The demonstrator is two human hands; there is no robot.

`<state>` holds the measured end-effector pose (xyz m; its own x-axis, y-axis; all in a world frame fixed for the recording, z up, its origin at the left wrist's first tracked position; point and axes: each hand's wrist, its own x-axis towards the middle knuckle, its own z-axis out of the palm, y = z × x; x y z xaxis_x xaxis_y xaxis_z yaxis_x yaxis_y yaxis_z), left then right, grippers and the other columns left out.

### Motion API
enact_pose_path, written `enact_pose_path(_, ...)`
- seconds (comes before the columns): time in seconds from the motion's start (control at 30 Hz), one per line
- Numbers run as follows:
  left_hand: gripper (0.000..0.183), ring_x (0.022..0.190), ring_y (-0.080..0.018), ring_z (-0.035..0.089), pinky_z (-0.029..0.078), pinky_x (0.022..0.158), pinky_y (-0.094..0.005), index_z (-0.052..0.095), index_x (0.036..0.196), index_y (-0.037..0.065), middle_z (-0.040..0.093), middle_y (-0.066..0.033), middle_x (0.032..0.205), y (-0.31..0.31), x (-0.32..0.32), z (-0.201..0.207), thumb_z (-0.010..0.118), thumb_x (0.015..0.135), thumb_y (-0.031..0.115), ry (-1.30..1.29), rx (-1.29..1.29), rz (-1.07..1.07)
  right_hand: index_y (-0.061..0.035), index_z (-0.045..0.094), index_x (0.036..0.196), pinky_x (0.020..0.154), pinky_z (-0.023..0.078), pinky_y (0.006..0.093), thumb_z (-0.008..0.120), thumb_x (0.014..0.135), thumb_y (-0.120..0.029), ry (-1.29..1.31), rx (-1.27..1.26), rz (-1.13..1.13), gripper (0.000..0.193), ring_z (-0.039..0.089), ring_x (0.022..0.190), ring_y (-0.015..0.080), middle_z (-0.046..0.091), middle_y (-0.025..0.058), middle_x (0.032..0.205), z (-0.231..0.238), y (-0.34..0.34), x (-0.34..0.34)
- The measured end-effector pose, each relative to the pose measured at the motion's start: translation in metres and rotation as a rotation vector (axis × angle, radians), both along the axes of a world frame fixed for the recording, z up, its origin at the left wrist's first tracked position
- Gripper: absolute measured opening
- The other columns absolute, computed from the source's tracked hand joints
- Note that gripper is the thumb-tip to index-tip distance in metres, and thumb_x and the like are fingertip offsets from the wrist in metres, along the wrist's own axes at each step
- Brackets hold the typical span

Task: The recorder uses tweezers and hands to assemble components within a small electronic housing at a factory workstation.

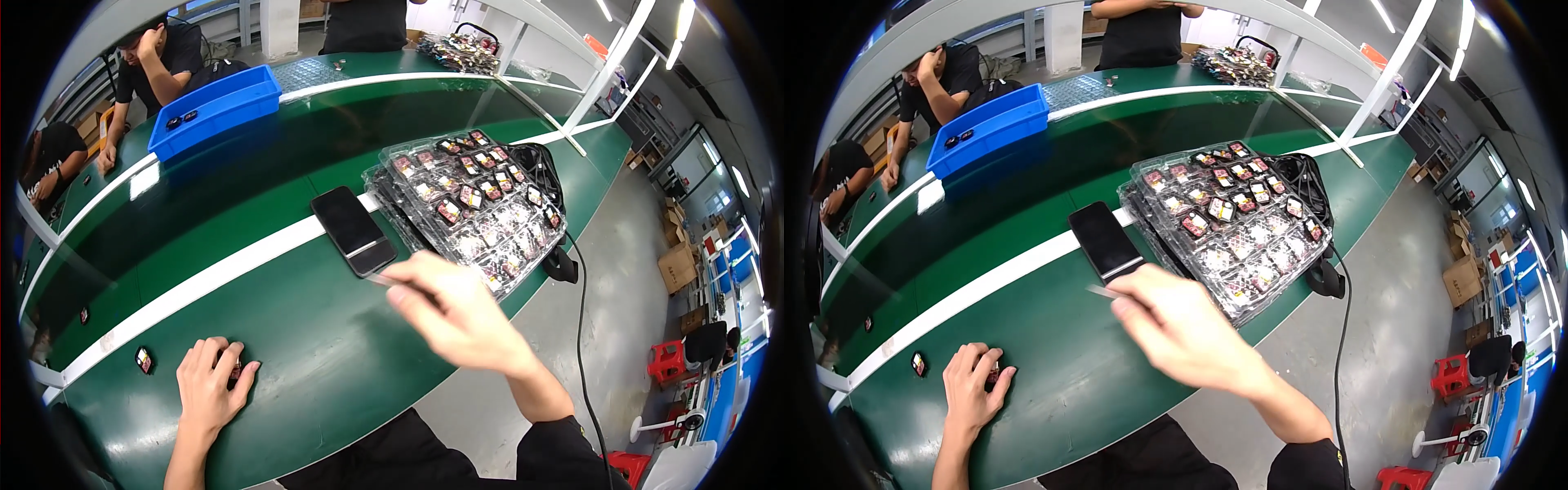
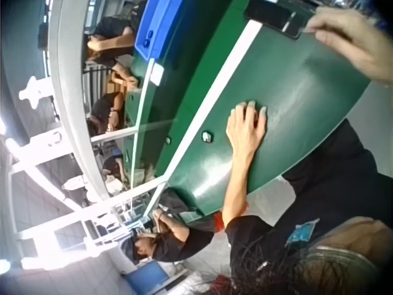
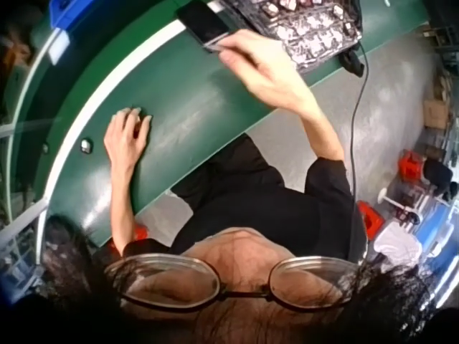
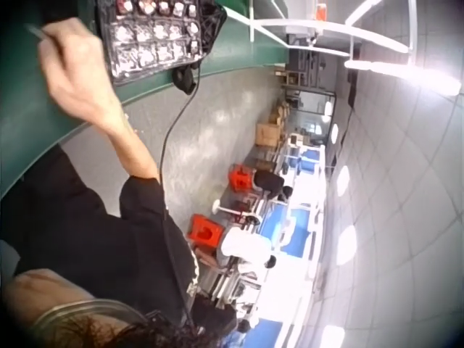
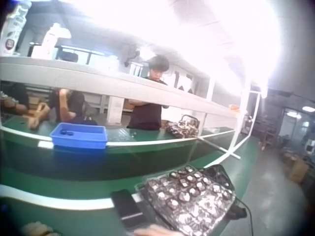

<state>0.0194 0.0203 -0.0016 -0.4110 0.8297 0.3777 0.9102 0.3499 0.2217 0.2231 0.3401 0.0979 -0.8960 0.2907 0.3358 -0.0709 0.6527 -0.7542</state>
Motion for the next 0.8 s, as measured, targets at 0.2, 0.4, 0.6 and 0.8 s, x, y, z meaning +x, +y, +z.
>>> enact_pose_path(0.2,0.069,0.085,-0.0286,0.067,0.052,0.076,-0.0404,0.078,0.134,0.006,0.066,-0.0074,0.097,-0.01,-0.001,0.016,0.099,0.076,0.039,-0.215,0.026,-0.013,0.0044,0.075,0.122,0.068,0.054,0.045,0.072,0.11,-0.013,-0.128,-0.184,0.445,0.021,0.07,0.074,0.0339,0.074,0.0177,0.1,-0.051,-0.067,-0.064)
enact_pose_path(0.4,0.058,0.086,-0.0268,0.064,0.051,0.082,-0.0394,0.081,0.131,0.01,0.066,-0.005,0.098,-0.036,-0.02,0.01,0.097,0.084,0.039,-0.392,-0.053,-0.136,0.0014,0.087,0.116,0.056,0.036,0.0209,0.084,0.101,0.002,-0.158,-0.542,0.27,0.016,0.051,0.067,-0.0024,0.066,-0.0013,0.079,-0.103,-0.09,-0.1)
enact_pose_path(0.6,0.054,0.088,-0.0238,0.067,0.052,0.08,-0.0375,0.081,0.124,0.01,0.067,-0.0035,0.1,-0.043,-0.024,0.005,0.101,0.079,0.032,-0.445,0.01,-0.121,-0.0009,0.088,0.112,0.053,0.03,0.0265,0.087,0.096,-0.002,-0.139,-0.285,0.319,0.017,0.046,0.058,0.0031,0.06,-0.0008,0.066,-0.104,-0.099,-0.093)
enact_pose_path(0.8,0.052,0.102,-0.0263,0.07,0.054,0.086,-0.0397,0.078,0.129,0.009,0.07,-0.0056,0.12,-0.047,-0.028,0.01,0.097,0.085,0.03,-0.517,-0.025,-0.138,0.0021,0.086,0.106,0.051,0.031,0.0271,0.087,0.093,0.001,-0.106,-0.306,0.341,0.013,0.047,0.054,0.0042,0.059,0.0002,0.064,-0.11,-0.1,-0.093)
